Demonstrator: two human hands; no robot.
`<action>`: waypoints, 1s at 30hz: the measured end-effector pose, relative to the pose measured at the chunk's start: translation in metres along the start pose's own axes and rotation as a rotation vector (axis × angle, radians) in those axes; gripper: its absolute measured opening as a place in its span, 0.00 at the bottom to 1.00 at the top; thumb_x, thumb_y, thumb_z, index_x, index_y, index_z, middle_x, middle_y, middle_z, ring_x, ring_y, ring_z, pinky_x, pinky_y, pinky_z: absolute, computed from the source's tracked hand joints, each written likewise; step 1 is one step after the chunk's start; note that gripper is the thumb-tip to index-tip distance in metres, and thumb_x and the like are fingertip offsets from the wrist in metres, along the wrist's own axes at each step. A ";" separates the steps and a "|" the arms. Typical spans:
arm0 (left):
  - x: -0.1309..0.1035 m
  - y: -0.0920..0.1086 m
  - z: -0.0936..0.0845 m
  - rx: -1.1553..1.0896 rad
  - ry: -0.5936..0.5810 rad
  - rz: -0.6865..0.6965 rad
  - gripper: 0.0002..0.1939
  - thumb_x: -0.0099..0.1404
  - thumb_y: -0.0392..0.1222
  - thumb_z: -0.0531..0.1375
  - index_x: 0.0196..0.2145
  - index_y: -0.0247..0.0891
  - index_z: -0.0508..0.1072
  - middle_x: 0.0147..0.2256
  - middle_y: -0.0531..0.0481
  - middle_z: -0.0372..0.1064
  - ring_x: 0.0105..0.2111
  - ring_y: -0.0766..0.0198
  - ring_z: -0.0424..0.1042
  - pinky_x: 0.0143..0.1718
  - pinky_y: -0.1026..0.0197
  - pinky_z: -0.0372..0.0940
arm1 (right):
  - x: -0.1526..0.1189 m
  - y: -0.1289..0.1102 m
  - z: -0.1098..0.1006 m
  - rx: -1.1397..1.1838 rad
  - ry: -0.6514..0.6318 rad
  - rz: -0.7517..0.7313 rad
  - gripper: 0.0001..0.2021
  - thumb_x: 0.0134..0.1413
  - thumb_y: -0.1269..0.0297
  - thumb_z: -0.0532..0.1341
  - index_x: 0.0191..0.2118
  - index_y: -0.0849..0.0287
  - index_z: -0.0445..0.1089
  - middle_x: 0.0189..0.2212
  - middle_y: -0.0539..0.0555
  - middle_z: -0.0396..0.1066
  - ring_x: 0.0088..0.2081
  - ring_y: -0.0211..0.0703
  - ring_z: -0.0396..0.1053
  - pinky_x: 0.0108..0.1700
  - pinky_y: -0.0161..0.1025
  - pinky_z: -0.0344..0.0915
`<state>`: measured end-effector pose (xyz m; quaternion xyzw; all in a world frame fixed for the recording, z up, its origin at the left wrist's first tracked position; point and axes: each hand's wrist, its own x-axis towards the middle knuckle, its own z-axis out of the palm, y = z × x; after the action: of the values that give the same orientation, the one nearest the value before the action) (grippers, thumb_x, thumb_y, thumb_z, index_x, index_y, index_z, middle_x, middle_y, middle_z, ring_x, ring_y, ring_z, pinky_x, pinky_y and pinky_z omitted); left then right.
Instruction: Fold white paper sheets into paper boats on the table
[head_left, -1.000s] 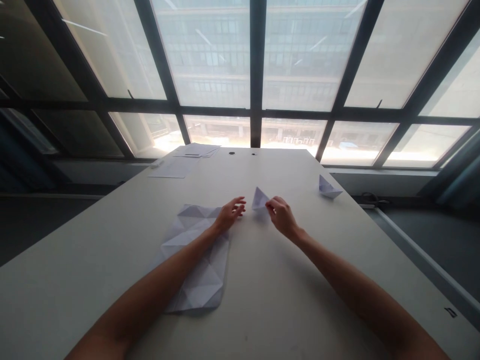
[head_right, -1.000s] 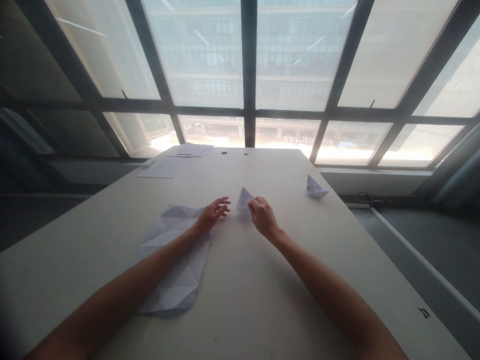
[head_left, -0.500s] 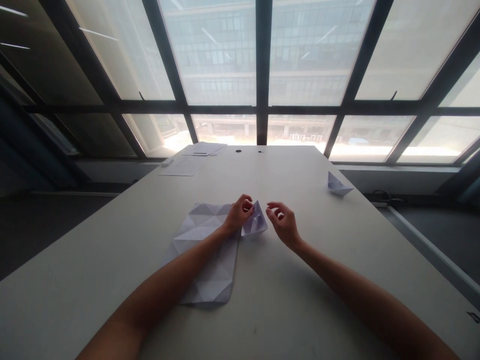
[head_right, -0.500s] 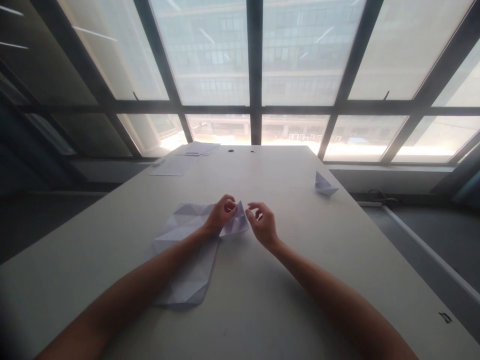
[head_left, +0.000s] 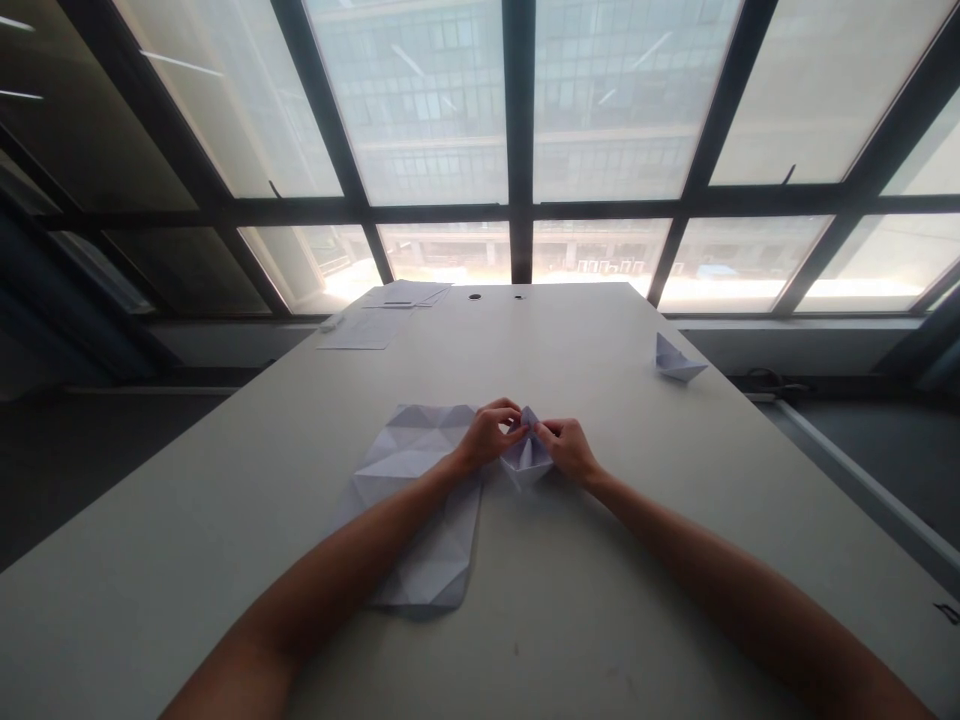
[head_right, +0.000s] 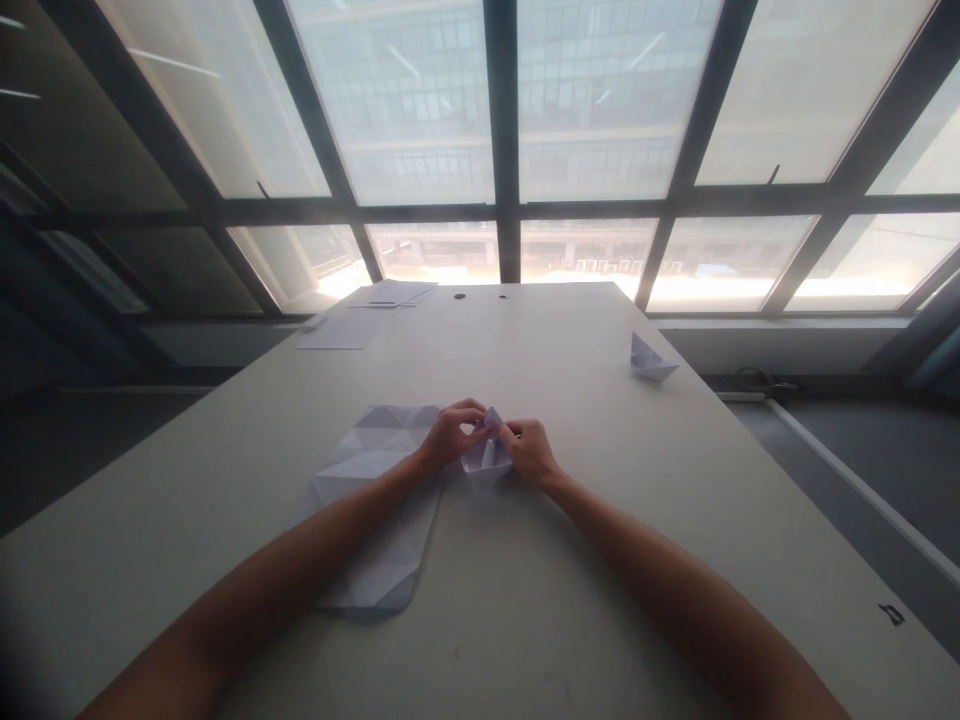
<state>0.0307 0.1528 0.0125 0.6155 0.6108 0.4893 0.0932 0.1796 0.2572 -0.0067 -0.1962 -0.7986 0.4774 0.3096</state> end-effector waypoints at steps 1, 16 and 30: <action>0.000 0.000 0.000 -0.028 -0.002 -0.010 0.10 0.63 0.45 0.63 0.33 0.35 0.78 0.37 0.45 0.71 0.35 0.63 0.72 0.38 0.61 0.70 | 0.000 0.001 0.000 -0.001 0.003 0.004 0.19 0.57 0.56 0.55 0.21 0.62 0.71 0.17 0.48 0.62 0.21 0.35 0.58 0.23 0.32 0.50; 0.002 0.001 -0.004 -0.430 -0.013 -0.193 0.16 0.63 0.52 0.62 0.35 0.34 0.78 0.43 0.43 0.72 0.42 0.58 0.71 0.44 0.60 0.66 | -0.010 -0.013 -0.005 -0.418 0.159 -0.353 0.05 0.59 0.66 0.58 0.38 0.54 0.72 0.39 0.56 0.67 0.42 0.46 0.63 0.42 0.42 0.64; 0.000 -0.006 0.005 -0.304 -0.146 0.061 0.18 0.65 0.41 0.61 0.53 0.42 0.74 0.49 0.42 0.62 0.45 0.58 0.68 0.46 0.57 0.67 | -0.001 -0.009 -0.007 -0.441 0.278 -0.173 0.08 0.54 0.64 0.61 0.26 0.57 0.69 0.31 0.53 0.67 0.37 0.44 0.64 0.39 0.39 0.59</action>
<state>0.0303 0.1568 0.0059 0.6464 0.5024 0.5328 0.2144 0.1845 0.2569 0.0031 -0.2534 -0.8470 0.2320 0.4057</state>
